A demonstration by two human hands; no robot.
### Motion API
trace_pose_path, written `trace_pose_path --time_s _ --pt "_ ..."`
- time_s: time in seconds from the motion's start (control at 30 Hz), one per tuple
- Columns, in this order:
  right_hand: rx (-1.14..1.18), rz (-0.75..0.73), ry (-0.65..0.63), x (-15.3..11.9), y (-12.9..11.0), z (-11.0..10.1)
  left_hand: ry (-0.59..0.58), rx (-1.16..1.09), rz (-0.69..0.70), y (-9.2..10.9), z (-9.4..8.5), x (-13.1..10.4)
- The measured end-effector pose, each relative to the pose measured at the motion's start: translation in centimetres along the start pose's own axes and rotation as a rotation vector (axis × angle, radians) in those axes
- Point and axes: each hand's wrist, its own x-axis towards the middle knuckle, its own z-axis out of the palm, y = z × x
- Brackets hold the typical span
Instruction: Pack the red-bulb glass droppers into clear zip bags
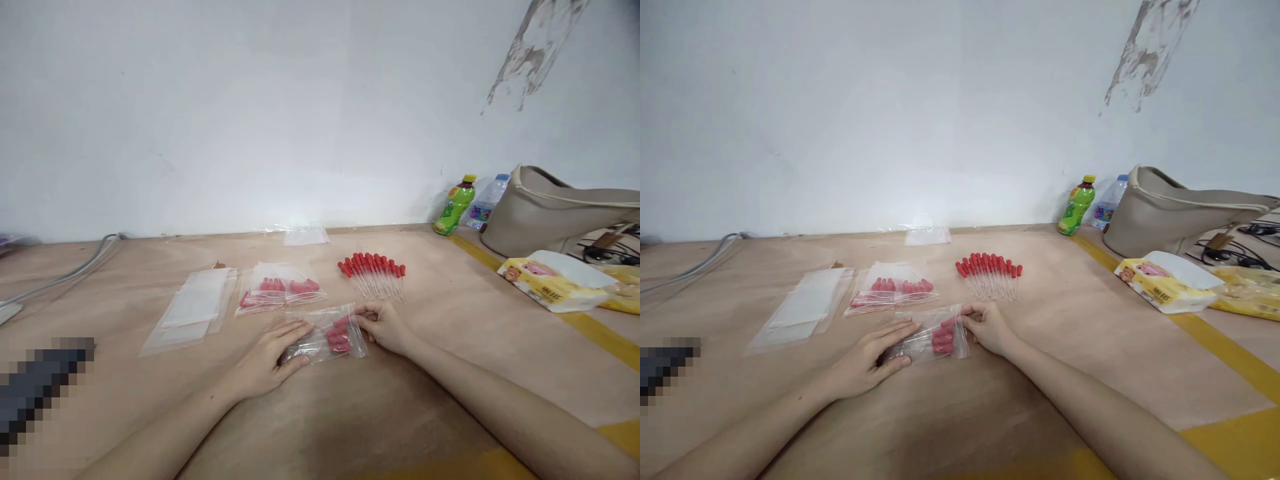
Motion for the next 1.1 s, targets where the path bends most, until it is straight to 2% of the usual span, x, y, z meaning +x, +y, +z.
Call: trace_pose_path --time_s 0.17,0.23,0.37,0.43,0.5,0.57,0.7,0.77,0.83,1.0,1.1 --pt "-0.244 -0.196 0.162 0.2 0.3 0.2 0.009 0.005 0.005 0.0 0.0 0.0" --pt "-0.301 -0.245 0.122 0.2 0.4 0.2 0.01 -0.002 0.007 0.0 0.0 0.0" --pt "-0.296 -0.306 -0.036 0.0 0.2 -0.1 0.001 -0.011 0.005 -0.2 0.1 0.1" --pt "-0.292 -0.248 -0.09 0.1 0.0 -0.6 -0.003 -0.011 0.009 -0.2 0.1 0.0" --pt "-0.329 -0.159 -0.091 0.5 -0.3 -1.4 -0.001 -0.014 0.015 -0.2 0.1 0.0" --pt "-0.456 -0.147 -0.013 1.3 -0.7 -2.3 0.003 -0.02 0.022 -0.2 0.1 0.0" --pt "-0.819 -0.24 0.263 3.6 -2.1 -2.9 0.003 -0.024 0.02 -0.2 0.1 0.1" --pt "-0.965 -0.165 0.349 5.0 -2.8 -2.3 0.005 -0.023 0.017 -0.2 0.0 0.1" --pt "-1.07 -0.058 0.361 6.4 -3.2 -1.4 0.008 -0.023 0.016 -0.2 0.0 0.1" --pt "-1.071 0.108 0.391 8.4 -3.4 -0.2 -0.006 -0.013 0.006 -0.1 0.0 0.0" --pt "-0.94 0.059 0.445 8.2 -3.5 -0.9 -0.001 -0.011 0.005 0.0 -0.1 0.0"
